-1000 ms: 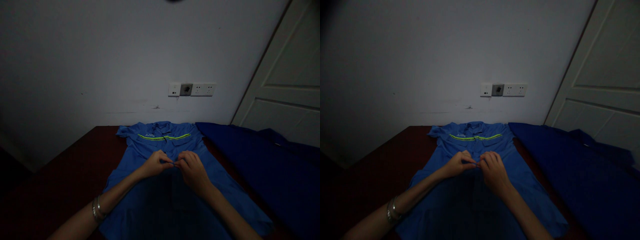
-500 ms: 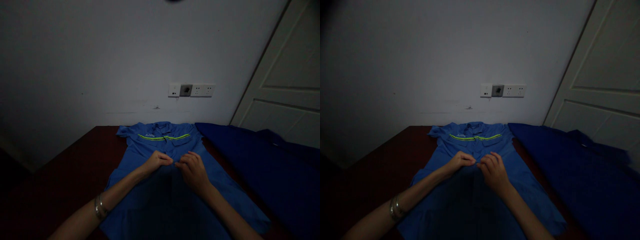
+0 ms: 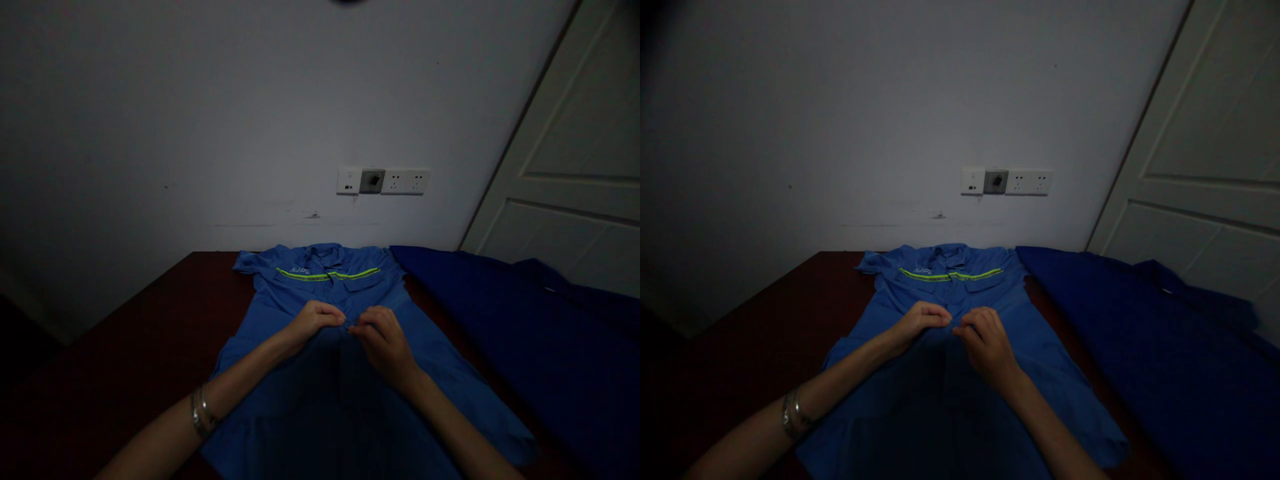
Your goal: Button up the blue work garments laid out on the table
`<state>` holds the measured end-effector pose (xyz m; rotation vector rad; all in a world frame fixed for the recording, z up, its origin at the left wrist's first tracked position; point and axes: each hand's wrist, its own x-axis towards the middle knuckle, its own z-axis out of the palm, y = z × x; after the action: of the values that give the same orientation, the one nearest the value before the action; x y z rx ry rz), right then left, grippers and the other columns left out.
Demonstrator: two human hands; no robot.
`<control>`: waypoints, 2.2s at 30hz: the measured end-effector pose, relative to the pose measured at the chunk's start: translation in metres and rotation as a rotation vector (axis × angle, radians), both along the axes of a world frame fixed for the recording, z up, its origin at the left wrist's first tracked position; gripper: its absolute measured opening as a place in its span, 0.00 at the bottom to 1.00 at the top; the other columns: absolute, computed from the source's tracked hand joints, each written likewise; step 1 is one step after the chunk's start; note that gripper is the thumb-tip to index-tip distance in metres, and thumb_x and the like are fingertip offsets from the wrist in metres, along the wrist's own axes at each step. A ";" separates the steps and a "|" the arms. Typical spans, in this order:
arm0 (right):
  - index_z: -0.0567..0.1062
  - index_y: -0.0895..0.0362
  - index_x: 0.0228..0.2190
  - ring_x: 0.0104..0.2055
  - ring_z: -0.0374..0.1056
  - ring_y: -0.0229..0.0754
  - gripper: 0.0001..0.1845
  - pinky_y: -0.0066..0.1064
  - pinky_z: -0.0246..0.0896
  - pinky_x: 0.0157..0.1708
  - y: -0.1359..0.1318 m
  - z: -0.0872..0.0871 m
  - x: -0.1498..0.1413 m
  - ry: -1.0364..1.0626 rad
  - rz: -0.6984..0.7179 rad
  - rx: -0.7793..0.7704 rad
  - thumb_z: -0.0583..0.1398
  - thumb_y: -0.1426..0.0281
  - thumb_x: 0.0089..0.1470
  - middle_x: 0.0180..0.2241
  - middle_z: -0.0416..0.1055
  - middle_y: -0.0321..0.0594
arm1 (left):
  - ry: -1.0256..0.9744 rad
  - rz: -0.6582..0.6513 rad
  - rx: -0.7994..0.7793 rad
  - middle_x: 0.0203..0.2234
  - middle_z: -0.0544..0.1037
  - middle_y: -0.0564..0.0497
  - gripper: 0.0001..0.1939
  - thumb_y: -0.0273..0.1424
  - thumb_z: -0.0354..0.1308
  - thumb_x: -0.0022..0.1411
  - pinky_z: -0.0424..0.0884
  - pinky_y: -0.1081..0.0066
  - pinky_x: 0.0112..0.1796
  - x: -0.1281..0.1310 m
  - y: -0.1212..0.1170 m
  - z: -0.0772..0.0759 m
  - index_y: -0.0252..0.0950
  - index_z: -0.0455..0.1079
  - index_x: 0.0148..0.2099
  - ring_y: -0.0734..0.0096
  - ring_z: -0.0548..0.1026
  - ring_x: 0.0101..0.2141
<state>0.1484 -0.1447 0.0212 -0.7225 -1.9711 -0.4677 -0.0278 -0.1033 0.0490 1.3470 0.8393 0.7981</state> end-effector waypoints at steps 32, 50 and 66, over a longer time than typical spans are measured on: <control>0.74 0.55 0.34 0.37 0.68 0.42 0.09 0.35 0.62 0.39 0.021 -0.010 0.011 0.180 0.028 -0.613 0.58 0.63 0.53 0.33 0.73 0.40 | 0.516 0.207 1.060 0.34 0.74 0.48 0.08 0.28 0.56 0.55 0.63 0.66 0.43 -0.013 -0.010 0.020 0.35 0.70 0.39 0.67 0.69 0.39; 0.75 0.55 0.38 0.38 0.66 0.43 0.13 0.35 0.59 0.39 0.050 -0.033 0.030 -0.126 -0.071 -0.594 0.54 0.64 0.57 0.33 0.73 0.41 | 1.002 -0.321 1.259 0.45 0.69 0.47 0.16 0.40 0.59 0.53 0.61 0.66 0.47 -0.047 -0.026 -0.019 0.38 0.72 0.41 0.63 0.65 0.46; 0.74 0.55 0.39 0.38 0.66 0.43 0.13 0.37 0.60 0.38 0.039 -0.028 0.031 -0.139 -0.068 -0.561 0.53 0.65 0.57 0.33 0.73 0.42 | 1.196 -0.356 1.532 0.26 0.69 0.49 0.07 0.27 0.56 0.55 0.58 0.68 0.33 -0.047 -0.040 -0.025 0.34 0.67 0.25 0.67 0.64 0.33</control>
<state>0.1796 -0.1052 -0.0073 -1.1309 -2.2373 0.0091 -0.0747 -0.1434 0.0237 3.3970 0.7274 0.1304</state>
